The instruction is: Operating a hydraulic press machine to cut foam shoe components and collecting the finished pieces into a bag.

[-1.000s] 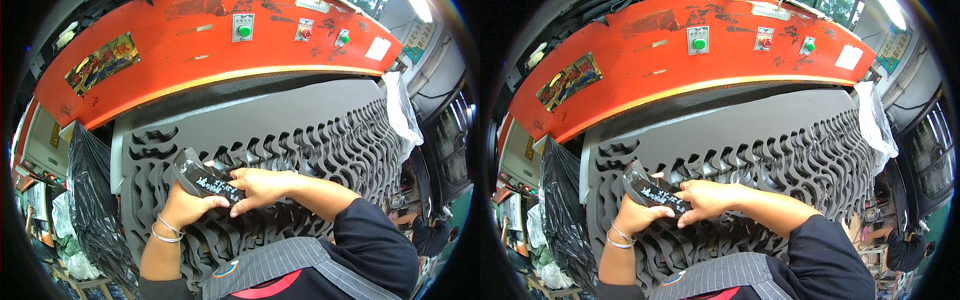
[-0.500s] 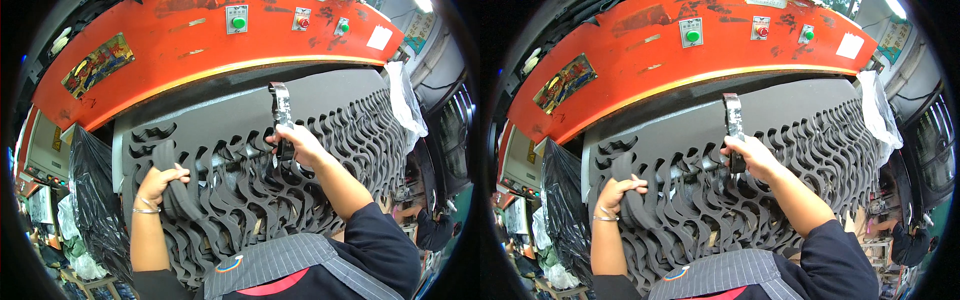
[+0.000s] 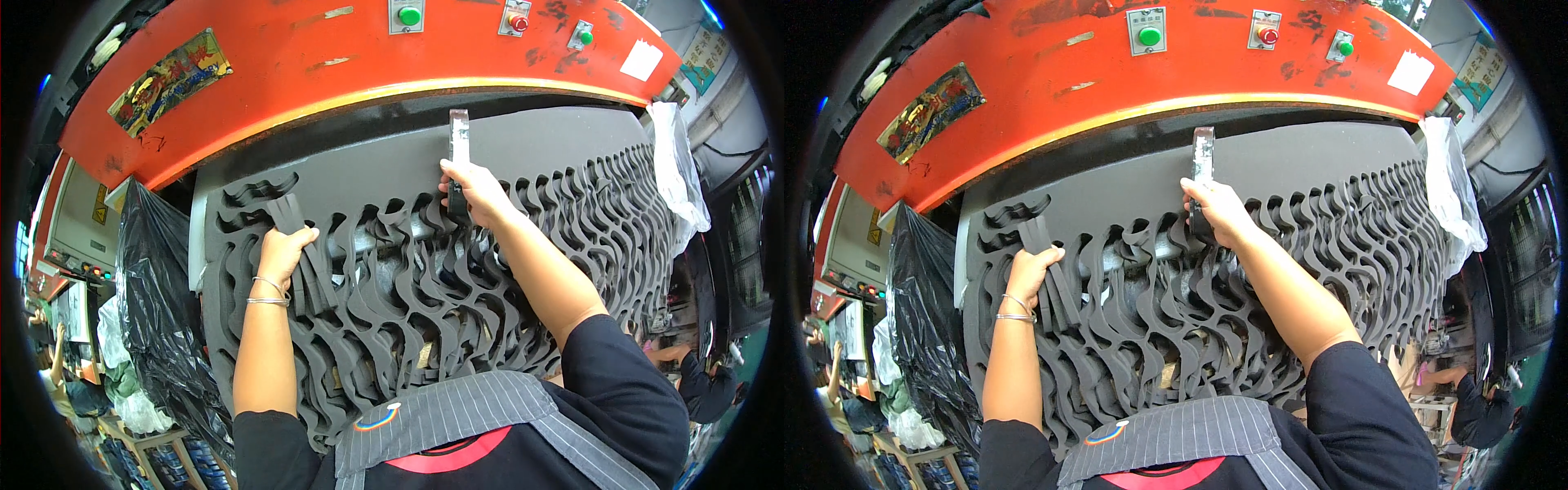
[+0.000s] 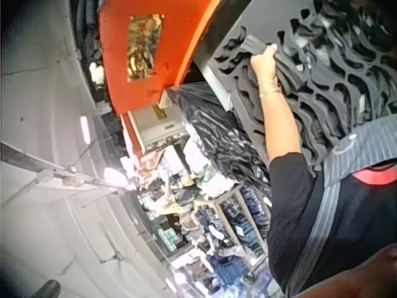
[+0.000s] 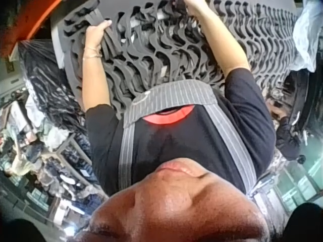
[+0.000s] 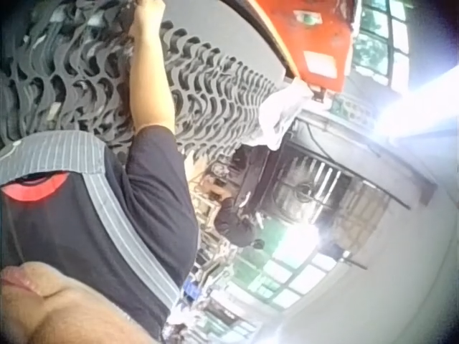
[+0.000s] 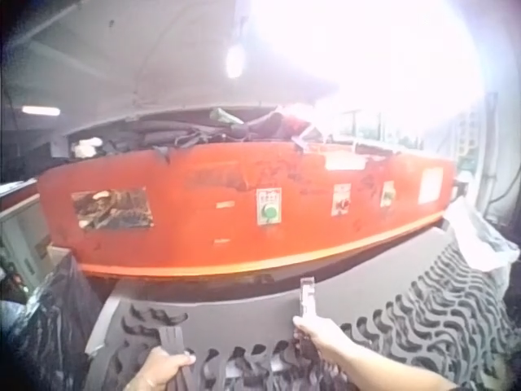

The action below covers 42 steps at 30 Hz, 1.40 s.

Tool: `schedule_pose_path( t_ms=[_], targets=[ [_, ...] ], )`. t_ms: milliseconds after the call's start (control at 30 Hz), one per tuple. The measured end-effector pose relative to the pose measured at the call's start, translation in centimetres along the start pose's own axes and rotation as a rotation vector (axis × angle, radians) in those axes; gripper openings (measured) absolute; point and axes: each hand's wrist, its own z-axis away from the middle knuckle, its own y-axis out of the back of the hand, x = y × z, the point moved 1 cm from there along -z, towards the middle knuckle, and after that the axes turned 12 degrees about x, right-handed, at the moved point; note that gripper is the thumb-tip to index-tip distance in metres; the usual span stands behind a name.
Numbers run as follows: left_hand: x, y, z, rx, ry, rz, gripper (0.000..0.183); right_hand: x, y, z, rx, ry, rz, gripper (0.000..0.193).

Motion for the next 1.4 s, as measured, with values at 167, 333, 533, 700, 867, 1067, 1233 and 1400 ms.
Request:
schedule_pose_path(
  t_ms=[167,333,533,700,867,1067,1233,1400],
  targets=[
    [0.4,-1.2,-0.5,-0.048,-0.06,0.059,0.021,0.6,-0.2,-0.2,0.056,-0.077,-0.08,0.028],
    [1.2,-1.7,-0.9,0.02,-0.021,0.185,0.019,0.6,-0.5,-1.7,0.091,-0.047,-0.068,0.027],
    [-0.1,-1.8,-1.4,0.032,-0.011,0.047,0.023,0.8,-1.1,-1.4,0.019,0.03,0.006,0.028],
    [0.6,-2.5,-1.2,-0.051,0.073,0.199,0.019,0.9,-0.9,-1.7,0.0,0.059,0.086,0.027],
    [1.8,-3.0,-1.9,-0.04,0.025,0.347,0.019,0.4,-1.4,-2.3,0.021,0.079,0.035,0.028],
    [-0.2,-2.5,-2.0,0.003,-0.005,0.191,0.019,0.2,-3.2,-2.0,-0.032,0.063,0.194,0.028],
    [3.6,1.5,0.5,-0.045,-0.039,0.367,0.03,-3.3,-1.0,-1.2,-0.06,0.227,0.618,0.03],
    [1.1,2.9,1.2,-0.021,-0.374,-0.25,0.051,-4.0,-5.0,-0.6,-0.269,0.874,1.034,0.032]
  ],
)
